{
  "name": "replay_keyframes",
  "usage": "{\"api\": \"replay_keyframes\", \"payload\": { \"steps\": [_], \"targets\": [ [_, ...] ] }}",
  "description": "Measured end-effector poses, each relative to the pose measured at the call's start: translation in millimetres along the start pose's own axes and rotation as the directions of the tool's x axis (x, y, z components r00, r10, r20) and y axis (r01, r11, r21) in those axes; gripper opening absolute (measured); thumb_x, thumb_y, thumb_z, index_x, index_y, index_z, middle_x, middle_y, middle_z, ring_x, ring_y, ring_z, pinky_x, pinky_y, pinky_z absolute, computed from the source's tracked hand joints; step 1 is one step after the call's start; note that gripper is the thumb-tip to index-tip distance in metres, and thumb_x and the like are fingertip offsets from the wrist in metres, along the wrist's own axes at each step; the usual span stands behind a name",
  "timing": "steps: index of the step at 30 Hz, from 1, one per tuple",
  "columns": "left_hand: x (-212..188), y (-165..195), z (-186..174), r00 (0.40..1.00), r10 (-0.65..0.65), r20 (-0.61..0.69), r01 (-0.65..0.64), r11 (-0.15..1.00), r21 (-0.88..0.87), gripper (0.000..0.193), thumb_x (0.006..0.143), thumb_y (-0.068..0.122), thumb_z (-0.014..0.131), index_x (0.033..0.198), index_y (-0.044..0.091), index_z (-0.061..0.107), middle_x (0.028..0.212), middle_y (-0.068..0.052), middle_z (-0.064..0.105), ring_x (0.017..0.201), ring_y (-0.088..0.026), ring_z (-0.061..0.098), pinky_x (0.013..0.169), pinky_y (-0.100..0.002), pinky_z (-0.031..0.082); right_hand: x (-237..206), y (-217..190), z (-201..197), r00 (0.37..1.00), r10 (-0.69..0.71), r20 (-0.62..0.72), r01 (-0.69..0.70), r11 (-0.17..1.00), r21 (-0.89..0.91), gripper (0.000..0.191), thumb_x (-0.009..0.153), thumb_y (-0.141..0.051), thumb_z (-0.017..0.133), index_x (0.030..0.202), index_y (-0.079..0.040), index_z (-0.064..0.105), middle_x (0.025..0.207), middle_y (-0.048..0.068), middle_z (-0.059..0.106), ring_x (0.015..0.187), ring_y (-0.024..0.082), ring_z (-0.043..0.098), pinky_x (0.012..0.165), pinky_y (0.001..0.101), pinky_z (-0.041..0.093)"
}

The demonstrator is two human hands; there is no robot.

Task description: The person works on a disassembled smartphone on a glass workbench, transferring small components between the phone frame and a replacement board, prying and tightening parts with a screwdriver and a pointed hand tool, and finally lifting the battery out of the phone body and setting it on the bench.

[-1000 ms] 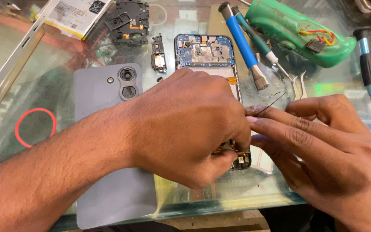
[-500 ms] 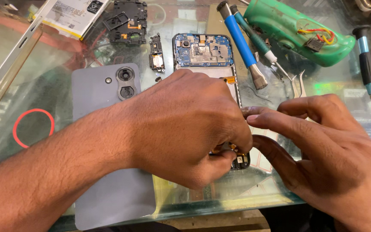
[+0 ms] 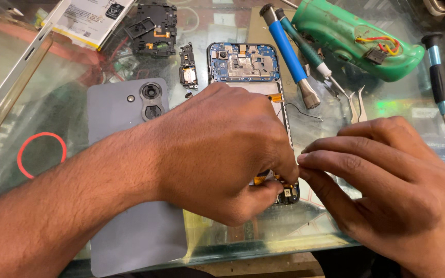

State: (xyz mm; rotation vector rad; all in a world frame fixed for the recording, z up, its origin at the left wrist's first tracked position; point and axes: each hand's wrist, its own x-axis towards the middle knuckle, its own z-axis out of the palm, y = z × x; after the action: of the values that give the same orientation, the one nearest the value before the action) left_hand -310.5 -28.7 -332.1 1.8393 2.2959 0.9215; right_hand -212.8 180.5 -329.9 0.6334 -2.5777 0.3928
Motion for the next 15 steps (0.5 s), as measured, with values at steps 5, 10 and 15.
{"api": "replay_keyframes", "payload": {
  "steps": [5,10,15],
  "targets": [
    [0.4,0.2,-0.8,1.0,0.017,-0.021,-0.017,1.0,0.004,0.019,0.07,0.021,0.07,0.085,0.021,0.082,0.07,-0.005,0.072,0.066,-0.032,0.068,0.057,-0.046,0.051,-1.7,2.1,-1.1,0.999,-0.041,-0.007,0.041,0.999,0.035,0.025,0.071,-0.003,0.084,0.094,-0.007,0.075,0.095,0.007,0.074,0.088,0.027,0.067,0.074,0.0368,0.053],
    [0.4,0.3,-0.8,1.0,-0.005,-0.012,0.005,1.0,-0.003,0.019,0.07,0.021,0.07,0.085,0.02,0.082,0.069,-0.006,0.071,0.064,-0.031,0.067,0.057,-0.045,0.051,-3.6,2.7,-3.9,0.998,-0.063,0.015,0.062,0.993,0.103,0.03,0.068,-0.004,0.082,0.097,-0.009,0.076,0.097,0.006,0.073,0.087,0.027,0.066,0.074,0.0375,0.052],
    [0.7,0.5,-1.3,0.999,-0.036,-0.033,0.034,0.997,-0.068,0.017,0.072,0.02,0.07,0.086,0.019,0.081,0.068,-0.005,0.07,0.063,-0.03,0.067,0.057,-0.044,0.051,-4.1,4.7,-5.1,0.996,-0.08,0.04,0.076,0.991,0.107,0.033,0.066,-0.008,0.082,0.099,-0.011,0.076,0.097,0.006,0.073,0.087,0.027,0.066,0.075,0.0388,0.052]
  ]
}}
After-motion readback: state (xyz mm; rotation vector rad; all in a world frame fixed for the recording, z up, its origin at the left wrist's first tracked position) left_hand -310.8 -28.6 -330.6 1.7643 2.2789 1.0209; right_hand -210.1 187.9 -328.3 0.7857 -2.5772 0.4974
